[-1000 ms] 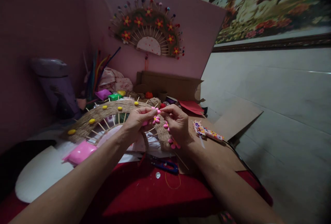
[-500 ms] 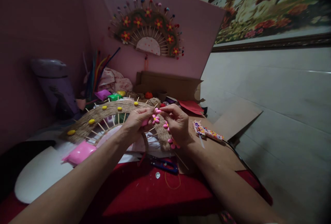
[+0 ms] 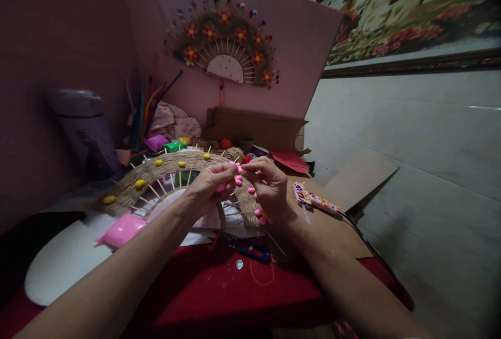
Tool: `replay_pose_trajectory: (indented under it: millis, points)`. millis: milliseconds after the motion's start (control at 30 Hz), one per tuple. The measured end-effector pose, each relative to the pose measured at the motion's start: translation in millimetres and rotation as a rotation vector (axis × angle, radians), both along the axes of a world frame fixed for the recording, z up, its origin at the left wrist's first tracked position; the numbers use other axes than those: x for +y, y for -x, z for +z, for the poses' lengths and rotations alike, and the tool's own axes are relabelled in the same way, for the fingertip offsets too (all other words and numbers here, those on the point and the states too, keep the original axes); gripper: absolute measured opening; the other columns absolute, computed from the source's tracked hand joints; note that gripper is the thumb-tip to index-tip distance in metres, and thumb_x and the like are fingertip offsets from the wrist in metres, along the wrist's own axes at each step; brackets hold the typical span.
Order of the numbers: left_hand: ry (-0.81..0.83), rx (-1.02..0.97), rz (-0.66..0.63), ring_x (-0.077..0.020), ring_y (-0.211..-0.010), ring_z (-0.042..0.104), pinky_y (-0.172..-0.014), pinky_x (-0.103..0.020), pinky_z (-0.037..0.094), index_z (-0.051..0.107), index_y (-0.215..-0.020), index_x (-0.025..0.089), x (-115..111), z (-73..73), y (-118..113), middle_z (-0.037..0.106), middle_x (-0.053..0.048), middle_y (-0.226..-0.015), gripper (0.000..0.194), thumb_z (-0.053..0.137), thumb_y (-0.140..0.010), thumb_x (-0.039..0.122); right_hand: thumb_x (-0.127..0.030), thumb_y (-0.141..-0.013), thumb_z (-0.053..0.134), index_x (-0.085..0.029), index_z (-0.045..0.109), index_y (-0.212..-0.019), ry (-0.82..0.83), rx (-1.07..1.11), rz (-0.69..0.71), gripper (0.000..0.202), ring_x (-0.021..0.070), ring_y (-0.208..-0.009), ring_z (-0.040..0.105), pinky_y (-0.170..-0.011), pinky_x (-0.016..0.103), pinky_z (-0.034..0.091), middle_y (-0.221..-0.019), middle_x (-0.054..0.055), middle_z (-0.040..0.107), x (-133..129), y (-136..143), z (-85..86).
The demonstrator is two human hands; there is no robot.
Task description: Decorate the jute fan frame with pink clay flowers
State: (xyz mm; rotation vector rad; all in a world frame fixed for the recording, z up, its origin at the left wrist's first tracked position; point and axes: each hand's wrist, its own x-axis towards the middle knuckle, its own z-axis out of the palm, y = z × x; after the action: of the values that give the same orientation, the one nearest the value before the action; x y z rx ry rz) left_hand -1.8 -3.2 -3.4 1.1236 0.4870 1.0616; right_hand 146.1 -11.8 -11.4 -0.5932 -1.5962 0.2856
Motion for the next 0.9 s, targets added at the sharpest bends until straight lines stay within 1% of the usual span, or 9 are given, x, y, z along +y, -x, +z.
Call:
replay_pose_trajectory:
  millis: [100, 200, 267, 367, 533, 633, 733, 833, 900]
  points:
    - [0.012, -0.001, 0.028, -0.0019, -0.035, 0.031, -0.036, -0.015, 0.015, 0.06, -0.072, 0.013, -0.3, 1.7, 0.2, 0.043, 0.007, -0.043, 0.035, 0.078, -0.064, 0.042, -0.018, -0.08, 0.067, -0.023, 0.068, -0.082, -0.014, 0.006, -0.001, 0.006, 0.0122, -0.076, 0.057, -0.06, 0.026, 0.044, -0.08, 0.0, 0.062, 0.3, -0.7, 0.7]
    - [0.017, 0.015, 0.014, -0.0017, -0.035, 0.029, -0.035, -0.016, 0.013, 0.057, -0.065, 0.013, -0.5, 3.9, 0.6, 0.04, 0.007, -0.041, 0.035, 0.079, -0.063, 0.04, -0.019, -0.08, 0.066, -0.023, 0.068, -0.084, -0.01, -0.008, -0.018, 0.005, 0.0126, -0.076, 0.057, -0.061, 0.026, 0.045, -0.081, 0.0, 0.062, 1.0, -1.5, 0.3]
    - [0.017, 0.022, -0.006, -0.0014, -0.035, 0.028, -0.036, -0.017, 0.013, 0.054, -0.058, 0.013, -1.1, 5.6, 0.8, 0.038, 0.007, -0.04, 0.036, 0.079, -0.063, 0.037, -0.021, -0.08, 0.067, -0.024, 0.068, -0.09, 0.019, -0.024, -0.029, 0.01, 0.0126, -0.075, 0.057, -0.06, 0.027, 0.046, -0.083, 0.001, 0.062, 1.7, -1.8, -0.9]
    - [0.014, 0.018, -0.01, -0.0018, -0.035, 0.028, -0.036, -0.017, 0.013, 0.055, -0.059, 0.013, -2.0, 6.3, 0.9, 0.037, 0.007, -0.04, 0.034, 0.079, -0.063, 0.036, -0.024, -0.08, 0.068, -0.025, 0.066, -0.098, 0.05, -0.044, -0.03, 0.018, 0.0117, -0.073, 0.056, -0.056, 0.025, 0.045, -0.087, 0.001, 0.061, 2.5, -1.3, -2.7]
    - [-0.029, 0.04, -0.021, -0.0015, -0.036, 0.027, -0.036, -0.017, 0.014, 0.059, -0.063, 0.012, -0.5, 2.5, 1.8, 0.038, 0.007, -0.041, 0.032, 0.075, -0.068, 0.04, -0.022, -0.081, 0.066, -0.024, 0.067, -0.087, 0.004, -0.061, -0.027, 0.006, 0.0113, -0.073, 0.055, -0.053, 0.023, 0.043, -0.085, 0.0, 0.057, 0.9, -0.1, -1.8]
    - [-0.055, 0.07, 0.075, -0.0021, -0.036, 0.031, -0.036, -0.017, 0.016, 0.062, -0.068, 0.013, 1.1, 2.8, 2.1, 0.042, 0.006, -0.043, 0.035, 0.075, -0.066, 0.045, -0.024, -0.083, 0.063, -0.022, 0.064, -0.085, 0.011, -0.091, -0.106, 0.003, 0.0119, -0.071, 0.055, -0.053, 0.024, 0.044, -0.085, 0.001, 0.058, 0.3, -1.5, -0.2]
    - [-0.105, 0.139, 0.193, -0.0031, -0.037, 0.036, -0.035, -0.017, 0.02, 0.064, -0.07, 0.012, 1.8, 4.7, 0.2, 0.049, 0.004, -0.045, 0.036, 0.08, -0.06, 0.044, -0.022, -0.084, 0.061, -0.022, 0.062, -0.086, -0.032, -0.193, -0.227, 0.003, 0.0126, -0.07, 0.056, -0.057, 0.026, 0.046, -0.086, 0.002, 0.058, 0.9, -3.8, -0.5]
    - [-0.128, 0.191, 0.247, -0.0033, -0.037, 0.037, -0.035, -0.017, 0.021, 0.064, -0.068, 0.012, 2.0, 4.9, -2.6, 0.053, 0.002, -0.046, 0.036, 0.083, -0.055, 0.04, -0.016, -0.083, 0.058, -0.022, 0.063, -0.091, -0.111, -0.34, -0.302, 0.011, 0.0152, -0.079, 0.058, -0.064, 0.029, 0.047, -0.092, 0.004, 0.06, 1.2, -5.5, -2.4]
    - [-0.144, 0.205, 0.245, -0.0028, -0.036, 0.034, -0.035, -0.017, 0.02, 0.065, -0.067, 0.012, 2.0, 4.0, -3.0, 0.051, 0.003, -0.045, 0.035, 0.082, -0.056, 0.04, -0.015, -0.083, 0.057, -0.022, 0.063, -0.093, -0.148, -0.395, -0.331, 0.013, 0.0169, -0.084, 0.059, -0.068, 0.03, 0.048, -0.093, 0.005, 0.06, 1.2, -6.1, -3.4]
